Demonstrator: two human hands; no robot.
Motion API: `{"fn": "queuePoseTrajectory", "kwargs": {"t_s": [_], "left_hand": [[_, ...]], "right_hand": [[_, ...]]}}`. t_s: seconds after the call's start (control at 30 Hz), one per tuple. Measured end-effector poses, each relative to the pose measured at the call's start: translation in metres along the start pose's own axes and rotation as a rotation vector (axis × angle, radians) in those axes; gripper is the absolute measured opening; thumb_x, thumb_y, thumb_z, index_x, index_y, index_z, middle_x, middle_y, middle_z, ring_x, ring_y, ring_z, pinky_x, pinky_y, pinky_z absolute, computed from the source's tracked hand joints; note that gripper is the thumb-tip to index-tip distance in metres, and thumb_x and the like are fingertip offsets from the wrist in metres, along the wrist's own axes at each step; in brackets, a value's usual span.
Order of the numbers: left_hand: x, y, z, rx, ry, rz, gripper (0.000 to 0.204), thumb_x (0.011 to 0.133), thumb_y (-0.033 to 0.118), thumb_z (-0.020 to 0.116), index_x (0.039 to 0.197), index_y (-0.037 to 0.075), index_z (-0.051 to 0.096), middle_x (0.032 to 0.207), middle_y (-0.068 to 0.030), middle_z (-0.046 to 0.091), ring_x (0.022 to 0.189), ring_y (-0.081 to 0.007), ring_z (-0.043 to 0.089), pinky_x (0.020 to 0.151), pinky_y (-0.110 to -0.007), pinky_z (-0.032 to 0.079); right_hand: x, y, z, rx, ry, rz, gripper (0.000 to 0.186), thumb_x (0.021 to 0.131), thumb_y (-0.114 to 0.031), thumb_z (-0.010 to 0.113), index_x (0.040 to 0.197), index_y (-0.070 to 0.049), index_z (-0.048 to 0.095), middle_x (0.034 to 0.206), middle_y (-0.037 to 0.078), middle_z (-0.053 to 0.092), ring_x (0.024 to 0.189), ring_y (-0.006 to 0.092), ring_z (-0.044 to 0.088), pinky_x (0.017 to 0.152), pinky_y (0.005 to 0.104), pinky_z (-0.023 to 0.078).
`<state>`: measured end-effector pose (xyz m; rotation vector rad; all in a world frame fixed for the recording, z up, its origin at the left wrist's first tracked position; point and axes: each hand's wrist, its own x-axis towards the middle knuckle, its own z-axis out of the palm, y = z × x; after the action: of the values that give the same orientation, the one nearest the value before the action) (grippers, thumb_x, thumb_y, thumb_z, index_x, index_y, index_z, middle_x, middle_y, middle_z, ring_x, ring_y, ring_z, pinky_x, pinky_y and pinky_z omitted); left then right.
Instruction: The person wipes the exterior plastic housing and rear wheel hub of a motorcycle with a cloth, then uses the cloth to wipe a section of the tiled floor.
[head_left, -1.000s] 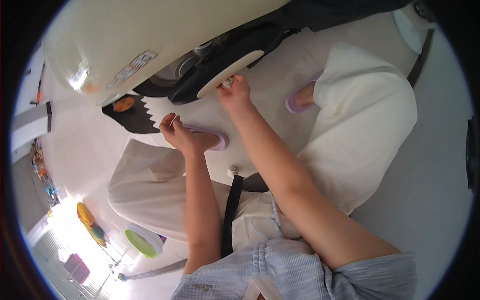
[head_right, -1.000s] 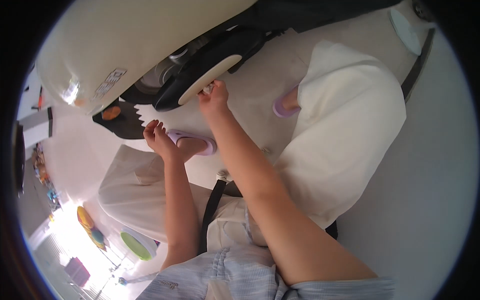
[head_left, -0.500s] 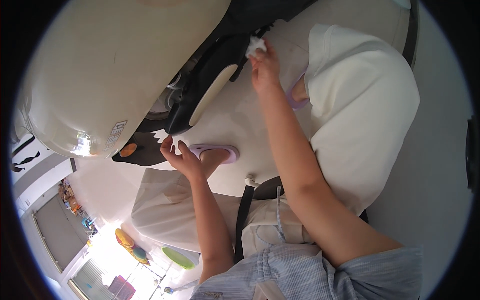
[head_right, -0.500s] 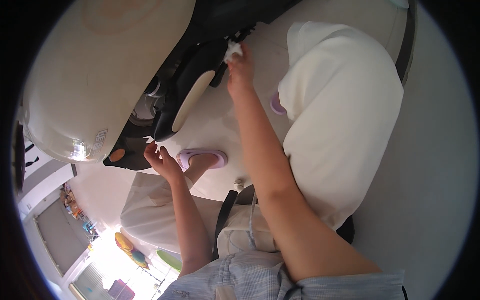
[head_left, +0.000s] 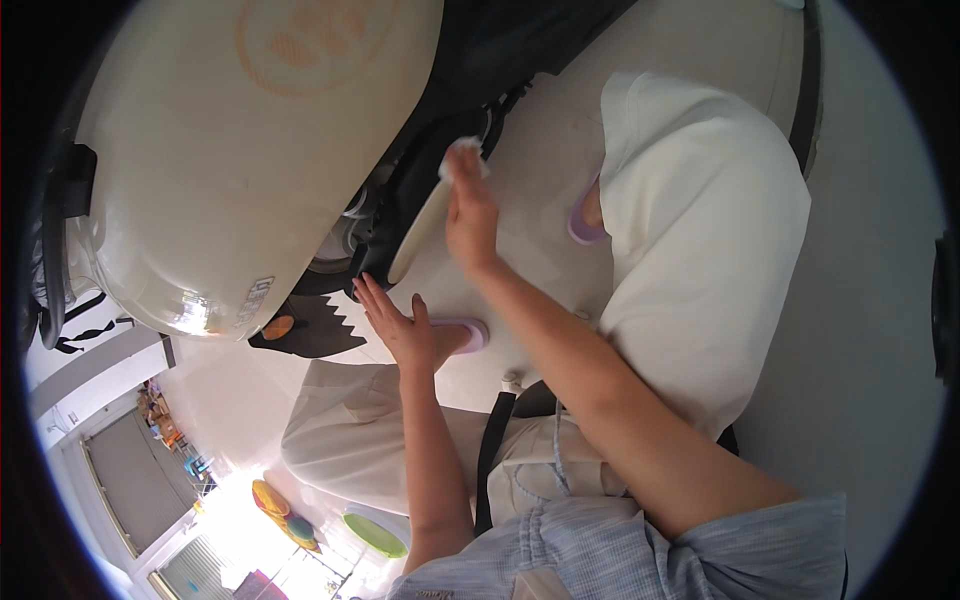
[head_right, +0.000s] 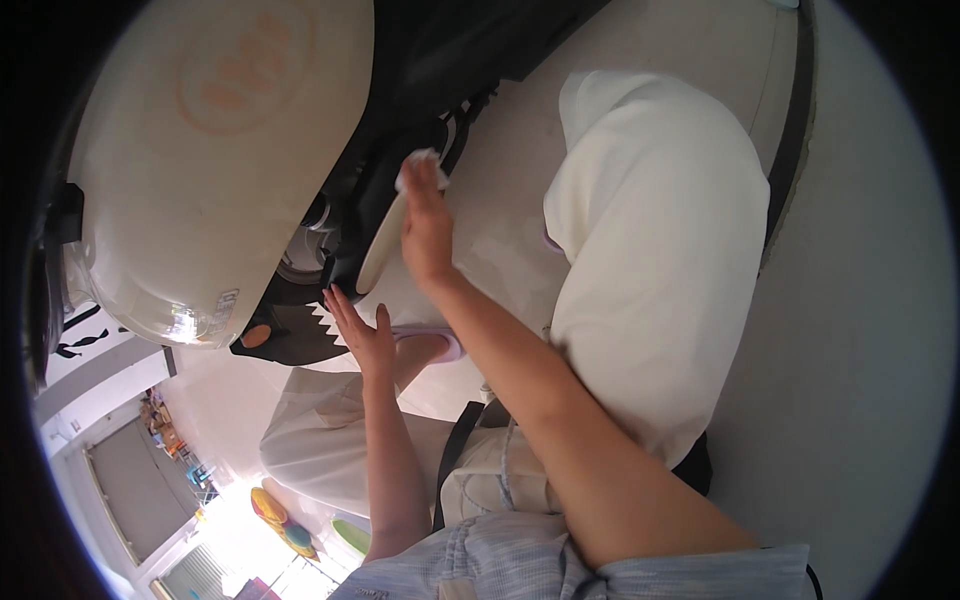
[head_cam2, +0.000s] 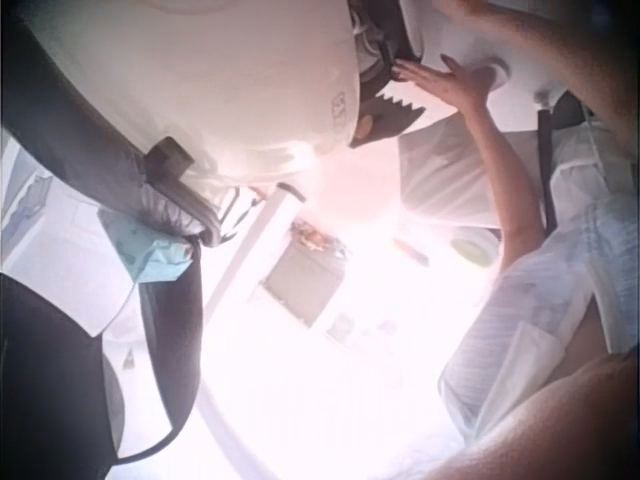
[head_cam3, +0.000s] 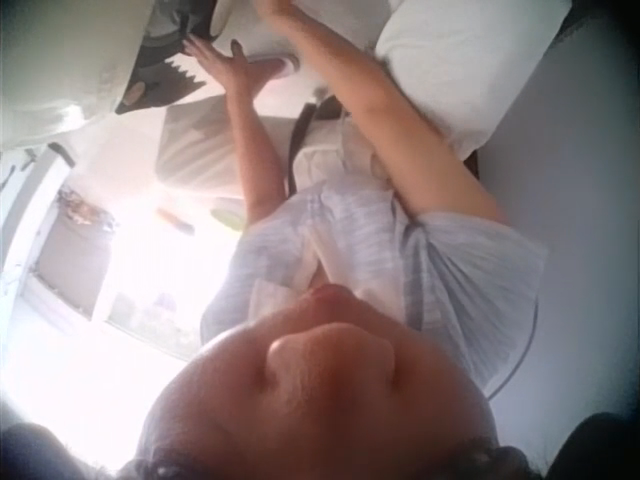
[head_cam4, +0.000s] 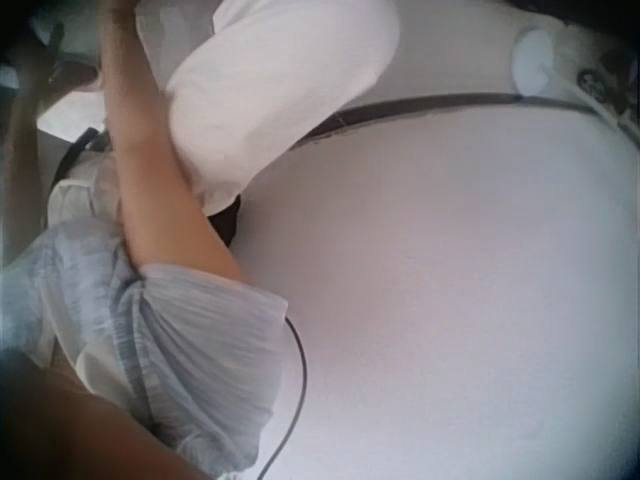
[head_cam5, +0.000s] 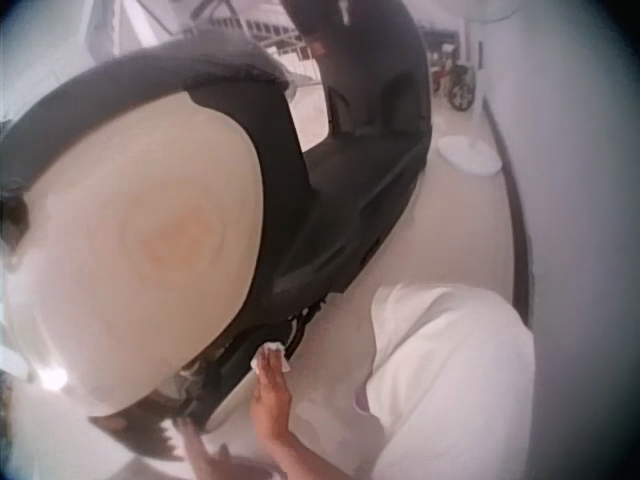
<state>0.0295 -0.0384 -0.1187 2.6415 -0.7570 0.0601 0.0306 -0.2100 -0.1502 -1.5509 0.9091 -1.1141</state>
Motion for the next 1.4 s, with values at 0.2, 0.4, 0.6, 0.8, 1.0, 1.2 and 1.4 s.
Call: {"fn": "queuePoseTrajectory", "kwargs": {"t_s": [0.2,0.4,0.6,0.8,1.0,1.2,1.4], "left_hand": [[-0.002,0.005,-0.005,-0.149,0.018,-0.091,0.074,0.079,0.012,0.061,0.143,0.006,0.023,0.147,-0.0248,0.019,0.136,-0.0403,0.020,0.109,-0.047,0.021],[-0.019,0.001,-0.026,-0.181,0.041,-0.157,0.066,0.080,0.007,0.059,0.140,0.004,0.030,0.146,-0.0248,0.020,0.135,-0.0396,0.023,0.108,-0.045,0.025],[-0.018,0.025,-0.029,-0.228,0.036,-0.142,0.064,0.081,0.009,0.059,0.138,0.005,0.032,0.146,-0.0215,0.024,0.135,-0.0365,0.024,0.109,-0.044,0.022],[-0.007,0.051,-0.050,-0.277,0.216,0.013,0.054,0.080,0.006,0.057,0.132,0.000,0.041,0.141,-0.0223,0.034,0.131,-0.0365,0.034,0.107,-0.044,0.024],[0.005,0.059,-0.079,-0.278,0.243,-0.021,0.051,0.084,0.006,0.053,0.133,0.002,0.041,0.141,-0.0179,0.035,0.133,-0.0339,0.030,0.106,-0.046,0.024],[-0.011,0.045,-0.071,-0.268,0.234,-0.049,0.054,0.080,0.006,0.053,0.133,0.002,0.042,0.141,-0.0188,0.035,0.131,-0.0357,0.032,0.106,-0.046,0.025],[-0.026,0.029,-0.057,-0.373,0.236,-0.097,0.055,0.079,0.003,0.050,0.133,0.001,0.040,0.139,-0.0215,0.036,0.130,-0.0371,0.034,0.106,-0.045,0.026]], "right_hand": [[0.000,-0.031,0.012,0.485,0.134,0.373,0.033,0.085,0.003,0.049,0.114,-0.007,0.058,0.107,0.009,0.061,0.096,0.0215,0.061,0.086,0.0285,0.047],[0.089,-0.067,-0.016,0.981,0.313,0.716,0.036,0.095,-0.015,0.043,0.128,0.000,0.045,0.117,0.009,0.054,0.108,0.0152,0.051,0.093,0.0271,0.040],[0.029,-0.107,0.035,0.380,0.020,0.189,0.051,0.097,-0.011,0.032,0.142,0.004,0.013,0.149,0.023,0.010,0.139,0.0317,0.012,0.112,0.0336,0.017],[0.012,-0.109,0.027,0.342,-0.100,0.103,0.058,0.094,0.000,0.029,0.145,-0.004,0.003,0.152,0.017,-0.003,0.139,0.0328,0.006,0.114,0.0364,0.017],[0.057,-0.094,0.037,0.425,0.047,0.440,0.049,0.096,-0.006,0.026,0.140,0.011,0.009,0.147,0.030,0.005,0.138,0.0380,0.006,0.114,0.0364,0.012],[0.095,-0.067,0.046,0.754,0.297,0.764,0.050,0.096,-0.009,0.031,0.141,0.006,0.016,0.149,0.018,0.019,0.136,0.0276,0.024,0.109,0.0313,0.021],[0.046,-0.087,0.067,0.350,0.124,0.430,0.049,0.096,-0.009,0.030,0.141,0.005,0.015,0.147,0.022,0.023,0.135,0.0305,0.026,0.108,0.0312,0.023]]}}
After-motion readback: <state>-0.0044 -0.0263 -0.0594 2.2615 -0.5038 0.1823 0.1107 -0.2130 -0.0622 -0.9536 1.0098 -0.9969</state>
